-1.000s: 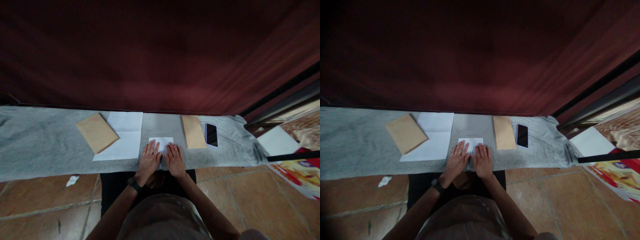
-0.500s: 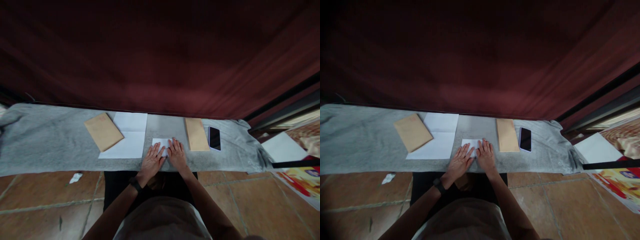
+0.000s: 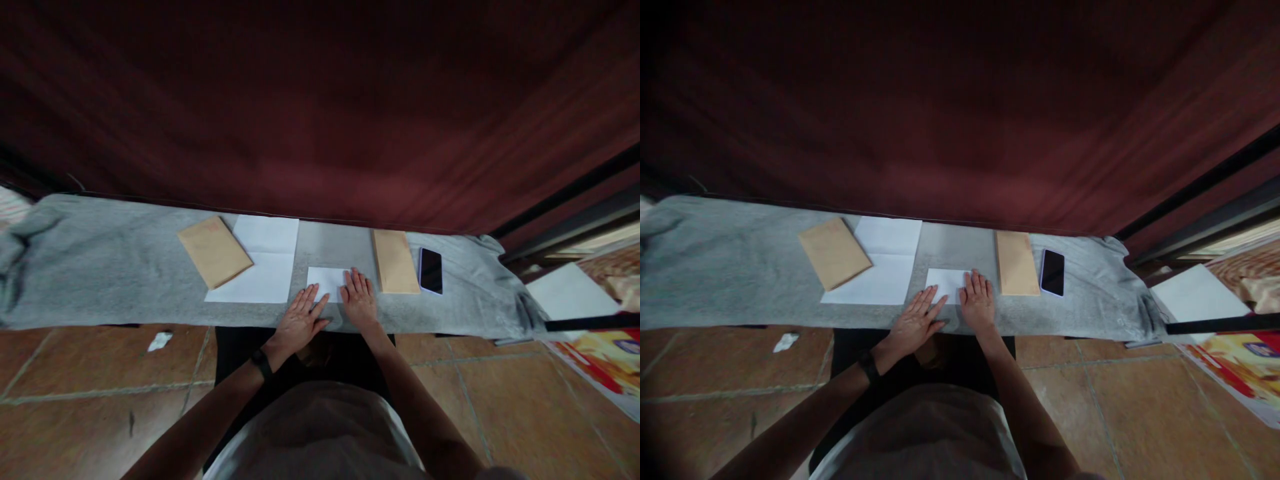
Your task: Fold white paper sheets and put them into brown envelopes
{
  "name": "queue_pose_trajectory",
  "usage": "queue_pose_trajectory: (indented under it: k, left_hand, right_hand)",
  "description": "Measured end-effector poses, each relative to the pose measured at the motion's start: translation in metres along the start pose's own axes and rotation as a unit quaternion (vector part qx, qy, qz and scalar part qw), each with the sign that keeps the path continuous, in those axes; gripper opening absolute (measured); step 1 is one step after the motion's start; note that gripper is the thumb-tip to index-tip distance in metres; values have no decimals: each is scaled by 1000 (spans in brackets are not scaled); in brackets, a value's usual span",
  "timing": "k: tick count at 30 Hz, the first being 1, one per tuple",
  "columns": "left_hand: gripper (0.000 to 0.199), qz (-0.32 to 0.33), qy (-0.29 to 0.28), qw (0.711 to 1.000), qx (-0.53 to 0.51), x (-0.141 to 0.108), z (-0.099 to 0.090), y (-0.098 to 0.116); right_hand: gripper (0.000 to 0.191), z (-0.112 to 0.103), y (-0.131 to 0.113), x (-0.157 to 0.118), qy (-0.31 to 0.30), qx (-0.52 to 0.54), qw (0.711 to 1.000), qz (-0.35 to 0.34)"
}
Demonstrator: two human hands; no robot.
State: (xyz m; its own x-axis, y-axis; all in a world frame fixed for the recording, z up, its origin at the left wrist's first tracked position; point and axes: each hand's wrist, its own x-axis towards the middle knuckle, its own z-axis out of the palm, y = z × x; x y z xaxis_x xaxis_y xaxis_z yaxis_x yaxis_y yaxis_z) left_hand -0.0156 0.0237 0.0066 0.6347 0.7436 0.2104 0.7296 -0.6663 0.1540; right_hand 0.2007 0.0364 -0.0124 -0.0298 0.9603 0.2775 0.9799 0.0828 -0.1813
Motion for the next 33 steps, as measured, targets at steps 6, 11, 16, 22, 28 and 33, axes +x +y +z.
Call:
queue_pose_trajectory:
  k: [6, 11, 16, 22, 28, 33]
  left_hand:
    - [67, -8, -10, 1000, -2, -4, 0, 2]
    - [68, 1, -19, 1000, -9, -5, 1, 1]
    - [75, 15, -24, 1000, -12, -7, -3, -2]
    - [77, 13, -24, 1000, -5, -10, -4, -3]
    - [77, 15, -27, 1000, 0, -10, -4, -3]
    - [72, 8, -22, 1000, -11, -10, -5, -3]
  right_hand:
    - [55, -9, -12, -27, 21, 17, 1000, -3]
    - [53, -13, -36, -50, -40, 30, 992, -120]
    - [54, -11, -31, -59, -23, 12, 994, -104]
    - [54, -8, -16, -67, 11, 15, 995, -100]
    - [54, -11, -8, -74, 16, 12, 995, -98]
    - [53, -16, -6, -75, 14, 15, 995, -97]
